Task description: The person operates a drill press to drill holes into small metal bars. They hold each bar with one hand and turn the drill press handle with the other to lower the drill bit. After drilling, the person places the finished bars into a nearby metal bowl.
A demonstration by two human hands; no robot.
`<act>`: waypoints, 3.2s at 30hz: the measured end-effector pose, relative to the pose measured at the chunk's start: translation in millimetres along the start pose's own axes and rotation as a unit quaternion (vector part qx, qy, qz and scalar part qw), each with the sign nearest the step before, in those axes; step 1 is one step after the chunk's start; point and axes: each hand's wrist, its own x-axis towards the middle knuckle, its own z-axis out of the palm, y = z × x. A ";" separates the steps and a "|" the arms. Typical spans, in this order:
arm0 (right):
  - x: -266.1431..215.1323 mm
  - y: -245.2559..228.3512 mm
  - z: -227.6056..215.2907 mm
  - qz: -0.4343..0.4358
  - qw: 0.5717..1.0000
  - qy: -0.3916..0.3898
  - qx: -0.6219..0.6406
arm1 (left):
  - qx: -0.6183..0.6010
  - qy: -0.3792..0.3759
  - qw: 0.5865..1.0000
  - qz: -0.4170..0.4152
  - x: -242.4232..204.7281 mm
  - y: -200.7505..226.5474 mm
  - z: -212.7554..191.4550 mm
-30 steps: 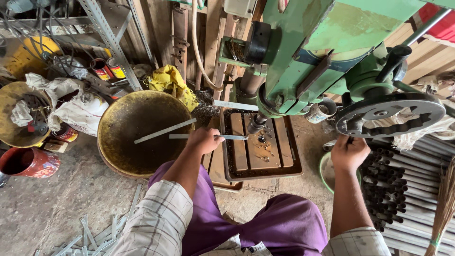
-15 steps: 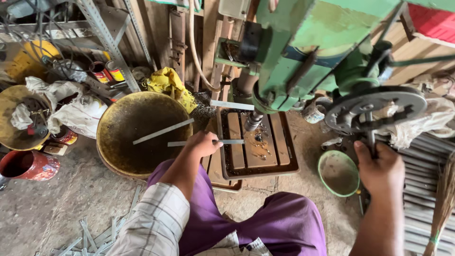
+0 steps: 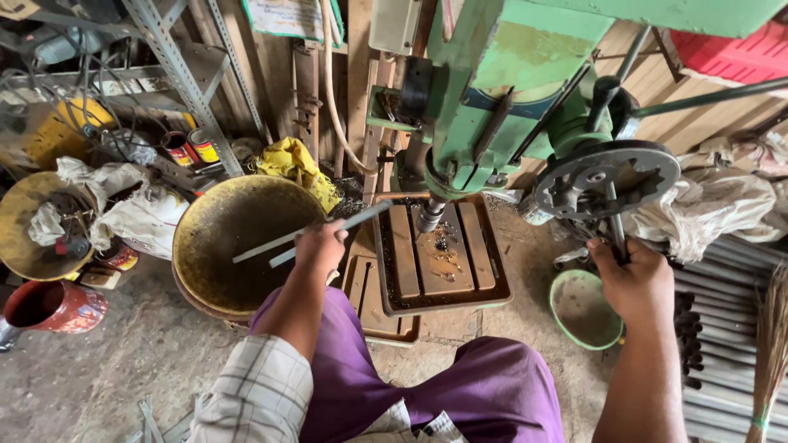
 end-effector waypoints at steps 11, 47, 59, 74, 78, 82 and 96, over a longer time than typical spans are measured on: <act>-1.0 -1.8 2.8 0.007 1.000 -0.001 0.014 | -0.178 0.087 0.975 0.098 -0.5 4.2 21.5; -7.4 1.0 20.0 0.030 0.999 0.003 0.039 | 0.079 -0.300 0.950 -0.034 5.8 27.2 -3.8; -8.1 1.4 21.2 0.008 0.998 0.014 0.058 | 0.120 -0.202 0.972 0.015 1.2 39.8 5.9; -5.4 2.8 32.6 0.010 0.998 0.027 0.056 | 0.102 -0.199 0.975 -0.002 0.9 37.5 10.7; -3.9 8.1 40.5 0.014 0.998 0.034 0.051 | 0.105 -0.238 0.965 -0.026 0.5 41.0 7.1; -0.8 18.5 54.2 -0.030 0.995 0.057 0.081 | 0.108 -0.215 0.970 -0.015 2.1 39.2 11.1; 13.9 34.7 100.1 -0.083 0.981 0.151 0.091 | 0.102 -0.205 0.973 0.012 1.8 33.6 17.4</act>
